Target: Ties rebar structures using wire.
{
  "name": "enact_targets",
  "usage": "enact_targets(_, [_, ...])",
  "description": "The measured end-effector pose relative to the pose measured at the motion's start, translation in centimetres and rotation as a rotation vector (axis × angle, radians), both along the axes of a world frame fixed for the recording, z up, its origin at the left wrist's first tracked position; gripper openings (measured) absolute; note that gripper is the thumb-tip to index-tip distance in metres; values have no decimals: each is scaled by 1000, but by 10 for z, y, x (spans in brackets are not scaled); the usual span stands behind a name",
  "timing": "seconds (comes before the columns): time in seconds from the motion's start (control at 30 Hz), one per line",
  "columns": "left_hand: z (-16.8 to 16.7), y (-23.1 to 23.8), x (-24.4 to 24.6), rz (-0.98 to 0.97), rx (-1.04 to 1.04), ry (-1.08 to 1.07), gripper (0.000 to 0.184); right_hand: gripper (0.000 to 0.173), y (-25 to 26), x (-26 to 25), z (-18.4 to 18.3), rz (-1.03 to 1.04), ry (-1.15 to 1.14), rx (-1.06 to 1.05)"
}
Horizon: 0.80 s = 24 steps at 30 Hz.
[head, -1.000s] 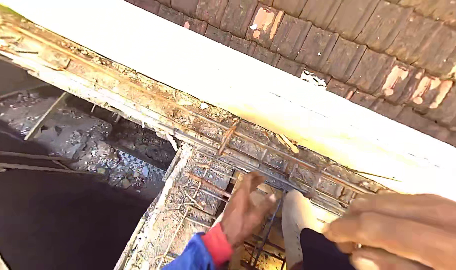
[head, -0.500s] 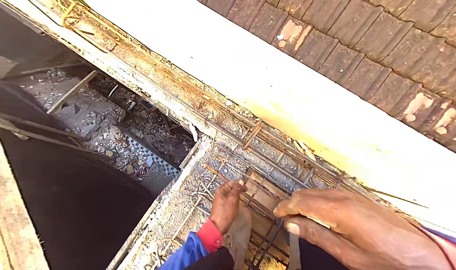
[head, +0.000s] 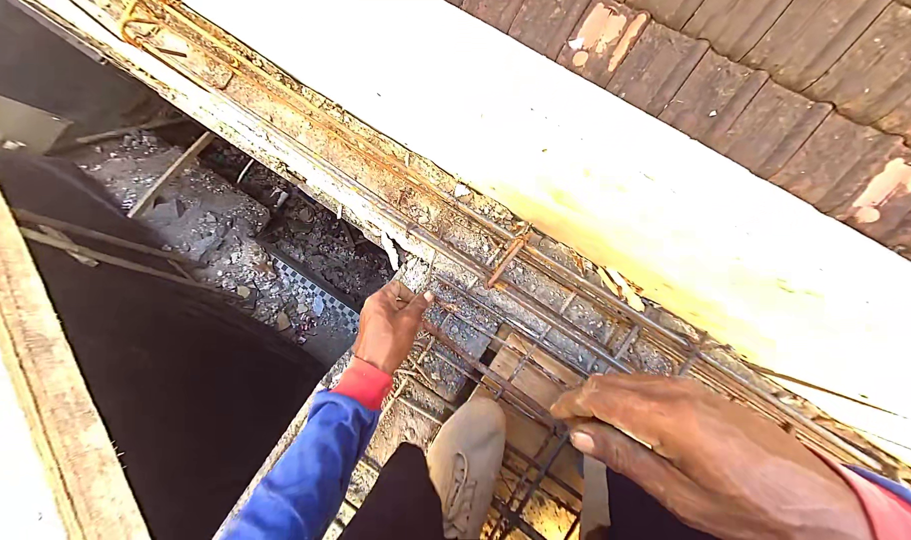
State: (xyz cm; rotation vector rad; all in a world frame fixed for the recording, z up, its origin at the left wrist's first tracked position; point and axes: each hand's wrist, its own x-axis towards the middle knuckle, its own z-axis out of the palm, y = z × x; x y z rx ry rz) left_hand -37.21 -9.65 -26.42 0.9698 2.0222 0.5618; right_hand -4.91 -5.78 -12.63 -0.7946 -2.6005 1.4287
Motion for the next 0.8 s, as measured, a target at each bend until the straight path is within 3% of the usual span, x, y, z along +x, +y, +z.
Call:
enact_targets(0.17, [4, 15, -6, -97, -161, 205, 37, 31, -3, 0, -5, 0, 6, -82])
enact_targets(0.37, [2, 17, -3, -190, -218, 232, 38, 29, -4, -6, -8, 1, 21, -16])
enact_targets(0.53, [8, -6, 30, -425, -153, 535, 16, 29, -6, -4, -8, 14, 13, -27])
enact_targets(0.7, [-3, -29, 30, -554, -19, 628, 34, 30, -7, -3, -10, 7, -32, -45])
enact_targets(0.8, [-12, -34, 22, -573, 108, 644, 63, 31, -6, -1, -9, 10, -72, -52])
